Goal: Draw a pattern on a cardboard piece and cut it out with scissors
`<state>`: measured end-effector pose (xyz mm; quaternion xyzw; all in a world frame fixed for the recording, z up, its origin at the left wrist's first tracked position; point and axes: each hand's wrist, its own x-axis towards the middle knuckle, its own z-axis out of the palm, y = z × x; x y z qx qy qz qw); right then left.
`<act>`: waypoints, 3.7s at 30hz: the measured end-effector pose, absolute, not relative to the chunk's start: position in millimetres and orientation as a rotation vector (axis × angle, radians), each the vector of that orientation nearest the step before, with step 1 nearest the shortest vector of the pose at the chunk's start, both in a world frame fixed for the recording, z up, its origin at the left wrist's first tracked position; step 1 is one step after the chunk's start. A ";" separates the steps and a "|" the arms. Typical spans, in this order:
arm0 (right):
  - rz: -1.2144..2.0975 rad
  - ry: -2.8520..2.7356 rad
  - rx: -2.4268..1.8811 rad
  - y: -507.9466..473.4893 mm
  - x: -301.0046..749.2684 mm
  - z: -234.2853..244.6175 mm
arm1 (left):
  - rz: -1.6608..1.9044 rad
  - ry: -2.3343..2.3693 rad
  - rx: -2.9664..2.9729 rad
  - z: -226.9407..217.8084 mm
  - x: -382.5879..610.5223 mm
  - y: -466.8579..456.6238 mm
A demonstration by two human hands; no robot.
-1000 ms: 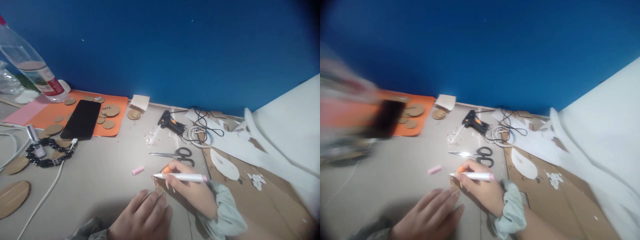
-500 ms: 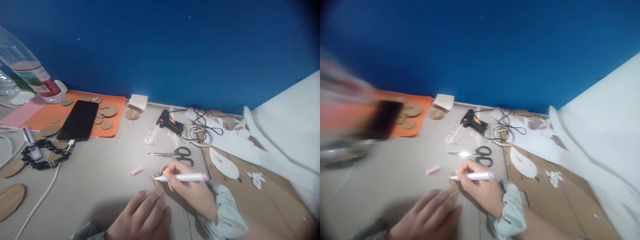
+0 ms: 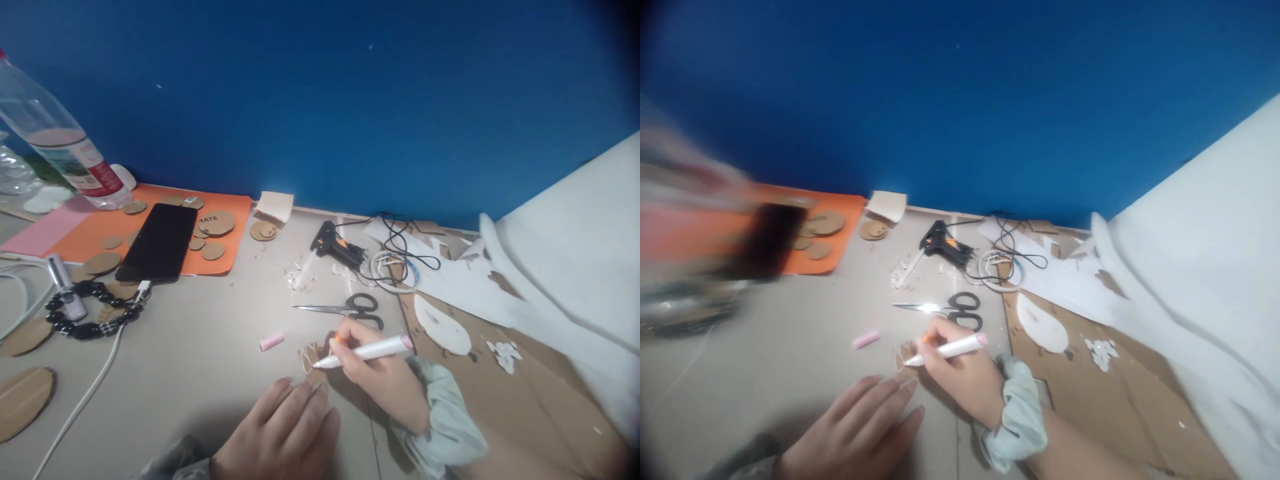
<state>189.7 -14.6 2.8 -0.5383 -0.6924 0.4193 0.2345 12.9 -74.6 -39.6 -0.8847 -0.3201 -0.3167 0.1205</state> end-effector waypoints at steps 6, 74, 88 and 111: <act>1.160 -1.921 -1.460 -15.1 190.0 2.3 | -0.928 -0.961 -2.587 -43.0 12.0 -75.6; 1.225 -1.867 -1.448 -15.1 191.3 -0.3 | -0.863 -0.955 -2.634 -40.6 11.4 -77.7; 1.328 -1.850 -1.423 -14.3 190.4 1.5 | -0.880 -0.942 -2.613 -40.3 10.9 -76.8; 1.463 -1.687 -1.426 -13.9 188.2 4.8 | -0.860 -0.928 -2.626 -42.1 9.7 -77.5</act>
